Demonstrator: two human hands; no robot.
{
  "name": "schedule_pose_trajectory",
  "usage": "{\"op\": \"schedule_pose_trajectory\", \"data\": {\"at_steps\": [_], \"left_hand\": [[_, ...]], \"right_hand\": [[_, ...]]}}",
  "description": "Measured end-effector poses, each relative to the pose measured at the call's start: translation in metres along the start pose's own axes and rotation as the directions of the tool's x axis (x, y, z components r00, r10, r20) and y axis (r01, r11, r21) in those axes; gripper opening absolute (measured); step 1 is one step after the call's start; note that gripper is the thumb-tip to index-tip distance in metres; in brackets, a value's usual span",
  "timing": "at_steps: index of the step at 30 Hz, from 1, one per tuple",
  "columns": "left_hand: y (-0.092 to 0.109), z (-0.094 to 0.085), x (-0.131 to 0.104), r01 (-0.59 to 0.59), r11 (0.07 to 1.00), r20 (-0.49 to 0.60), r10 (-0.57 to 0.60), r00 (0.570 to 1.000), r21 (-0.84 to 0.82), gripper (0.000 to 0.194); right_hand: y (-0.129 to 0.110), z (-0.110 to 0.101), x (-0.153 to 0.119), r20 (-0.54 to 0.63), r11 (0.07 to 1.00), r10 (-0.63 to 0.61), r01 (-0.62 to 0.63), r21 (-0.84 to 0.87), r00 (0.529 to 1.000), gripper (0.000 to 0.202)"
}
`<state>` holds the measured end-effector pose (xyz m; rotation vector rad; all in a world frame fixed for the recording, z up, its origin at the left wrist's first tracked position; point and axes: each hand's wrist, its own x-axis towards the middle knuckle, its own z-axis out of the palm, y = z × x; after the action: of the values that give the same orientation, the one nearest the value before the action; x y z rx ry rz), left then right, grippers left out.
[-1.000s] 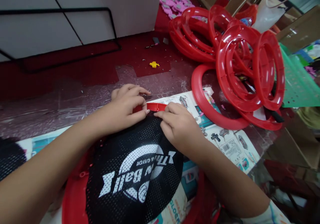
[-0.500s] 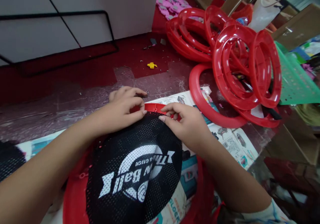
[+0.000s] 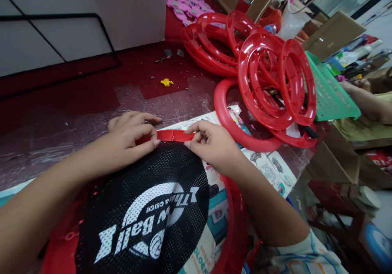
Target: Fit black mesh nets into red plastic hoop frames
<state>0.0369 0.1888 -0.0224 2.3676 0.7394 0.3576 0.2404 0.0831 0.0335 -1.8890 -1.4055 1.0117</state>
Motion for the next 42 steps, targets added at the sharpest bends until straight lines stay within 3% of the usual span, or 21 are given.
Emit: {"op": "schedule_pose_trajectory", "data": {"at_steps": [10,34,42], "left_hand": [[0.001,0.000,0.000,-0.004,1.000,-0.003,0.004,1.000,-0.002,0.029],[0.000,0.000,0.001,0.032,0.999,0.024,-0.032,0.999,-0.012,0.029],[0.003,-0.002,0.001,0.027,0.999,0.004,-0.028,1.000,0.023,0.026]], "right_hand": [[0.000,0.004,0.001,-0.046,0.997,0.032,-0.035,-0.064,0.998,0.019],[-0.006,0.011,0.008,-0.094,0.984,0.039,-0.055,-0.170,0.995,0.019],[-0.008,0.009,0.008,-0.049,0.982,-0.037,0.027,-0.185,0.998,0.020]]}}
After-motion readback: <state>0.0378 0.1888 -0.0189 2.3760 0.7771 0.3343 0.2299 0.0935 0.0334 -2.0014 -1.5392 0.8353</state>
